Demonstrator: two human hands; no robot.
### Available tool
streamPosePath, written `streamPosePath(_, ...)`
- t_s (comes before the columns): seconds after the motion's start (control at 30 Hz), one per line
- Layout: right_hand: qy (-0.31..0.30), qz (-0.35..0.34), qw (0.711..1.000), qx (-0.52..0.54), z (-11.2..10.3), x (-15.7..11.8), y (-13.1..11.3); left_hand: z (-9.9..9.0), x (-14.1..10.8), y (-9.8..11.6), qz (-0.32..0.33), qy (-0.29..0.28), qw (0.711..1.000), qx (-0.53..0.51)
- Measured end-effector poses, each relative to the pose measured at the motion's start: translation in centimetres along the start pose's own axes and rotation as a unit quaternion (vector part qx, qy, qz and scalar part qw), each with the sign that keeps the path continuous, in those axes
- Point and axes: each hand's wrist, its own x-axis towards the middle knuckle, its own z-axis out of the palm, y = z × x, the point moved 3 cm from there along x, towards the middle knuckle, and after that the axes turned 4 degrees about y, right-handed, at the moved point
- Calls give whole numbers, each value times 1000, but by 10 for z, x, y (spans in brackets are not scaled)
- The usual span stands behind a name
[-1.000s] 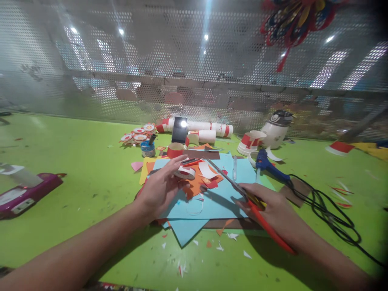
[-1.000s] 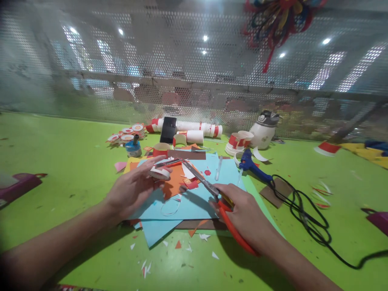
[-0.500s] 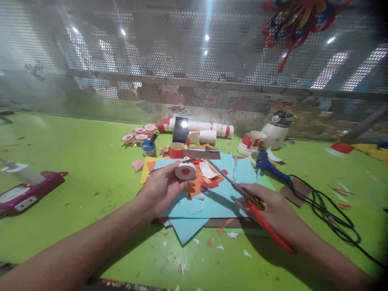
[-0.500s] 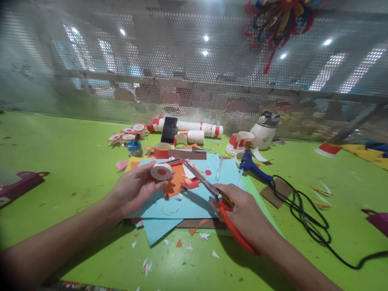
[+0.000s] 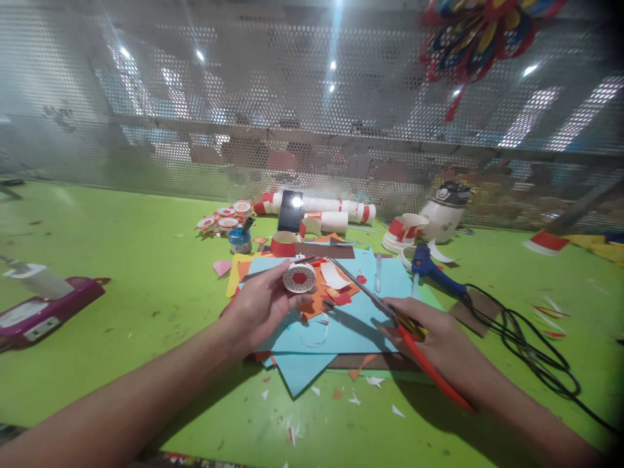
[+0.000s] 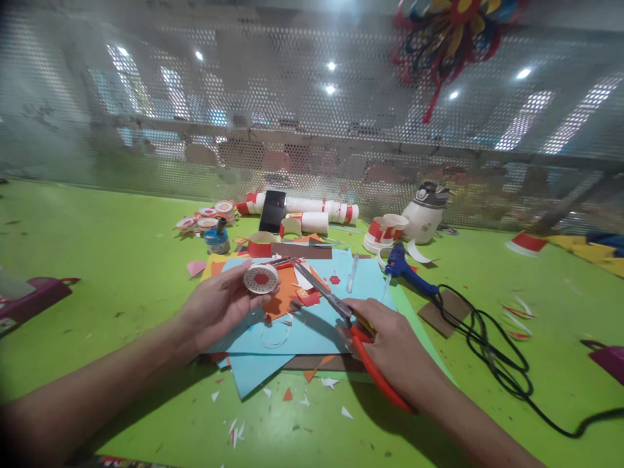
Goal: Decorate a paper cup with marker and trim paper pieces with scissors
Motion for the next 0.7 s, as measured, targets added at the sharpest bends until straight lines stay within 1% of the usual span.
streamPosePath(0.33, -5, -8, 1000, -5, 1, 0, 1, 0, -1, -1, -14, 30, 999, 12)
streamPosePath(0.57, -4, -2, 1000, -4, 1, -1, 1, 2, -2, -1, -21, 26, 999, 33)
streamPosePath(0.7, -1, -13, 1000, -6, 1, 0, 0, 3, -2, -1, -22, 26, 999, 37)
